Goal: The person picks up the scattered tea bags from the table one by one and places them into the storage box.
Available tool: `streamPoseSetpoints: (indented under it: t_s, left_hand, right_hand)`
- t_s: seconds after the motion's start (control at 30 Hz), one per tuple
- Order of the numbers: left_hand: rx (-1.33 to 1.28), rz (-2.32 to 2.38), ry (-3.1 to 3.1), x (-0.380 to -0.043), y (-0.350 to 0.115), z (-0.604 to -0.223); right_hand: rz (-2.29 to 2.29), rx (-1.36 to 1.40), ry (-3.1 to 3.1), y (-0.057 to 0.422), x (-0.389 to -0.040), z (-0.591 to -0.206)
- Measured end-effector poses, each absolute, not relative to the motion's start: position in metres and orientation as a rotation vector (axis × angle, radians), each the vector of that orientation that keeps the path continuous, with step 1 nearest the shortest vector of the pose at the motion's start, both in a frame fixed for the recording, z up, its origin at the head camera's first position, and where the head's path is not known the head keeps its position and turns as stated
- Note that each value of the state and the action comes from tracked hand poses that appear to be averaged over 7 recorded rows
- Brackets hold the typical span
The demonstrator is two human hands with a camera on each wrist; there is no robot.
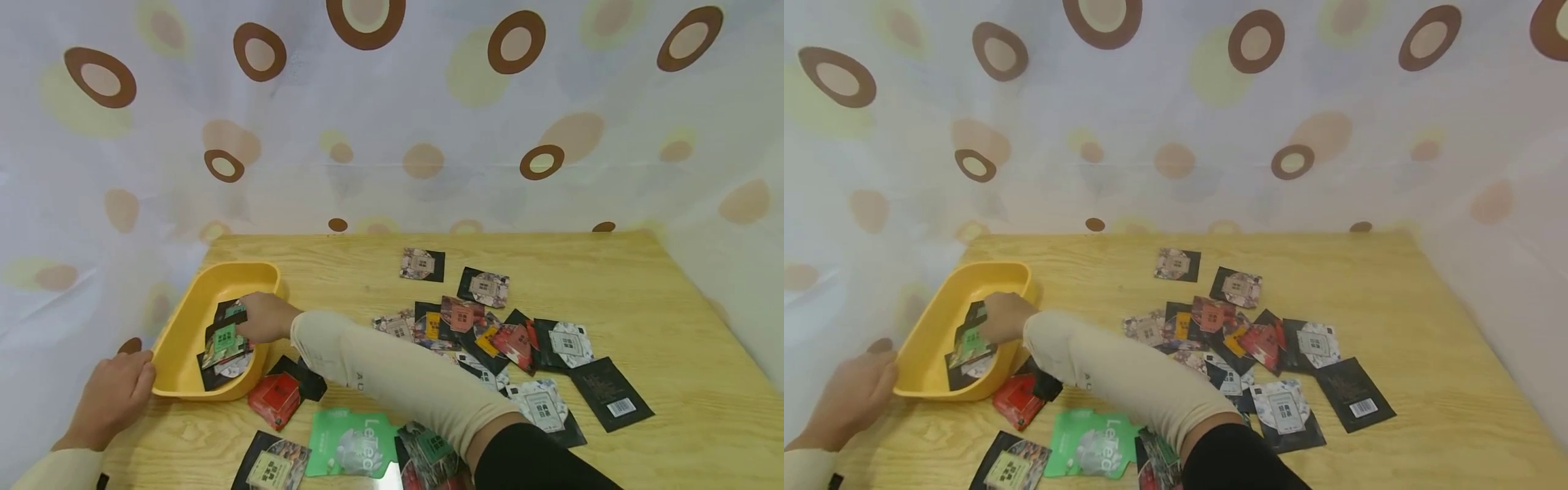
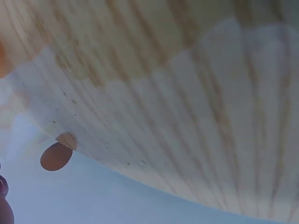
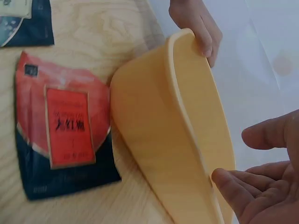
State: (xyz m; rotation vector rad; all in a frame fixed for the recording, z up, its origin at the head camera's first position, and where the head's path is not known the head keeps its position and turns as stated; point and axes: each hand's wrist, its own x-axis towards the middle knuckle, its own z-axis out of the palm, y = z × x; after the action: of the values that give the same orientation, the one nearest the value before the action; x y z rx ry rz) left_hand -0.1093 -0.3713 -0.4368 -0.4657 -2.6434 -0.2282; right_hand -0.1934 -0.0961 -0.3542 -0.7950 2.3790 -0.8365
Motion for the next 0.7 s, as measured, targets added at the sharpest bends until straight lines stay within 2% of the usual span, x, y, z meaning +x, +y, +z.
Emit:
streamPoseSetpoints:
  t_s: [0.17,0.3,0.5,0.7]
  left_hand:
    - [-0.468,-0.233,-2.637,-0.112,-0.373,-0.432]
    - [-0.471,-0.237,-2.638,-0.111,-0.373,-0.432]
    - [-0.462,-0.24,-2.652,-0.109,-0.373,-0.434]
    - [-0.452,-0.249,-2.668,-0.108,-0.372,-0.436]
  right_hand:
    - [-1.069,-0.703,2.389,-0.065,-0.207,-0.347]
    - [-1.041,-0.64,2.454,-0.043,-0.215,-0.352]
    - [-0.827,-0.549,2.521,-0.031,-0.214,-0.381]
    - [-0.582,-0.578,2.644,-0.04,-0.195,-0.414]
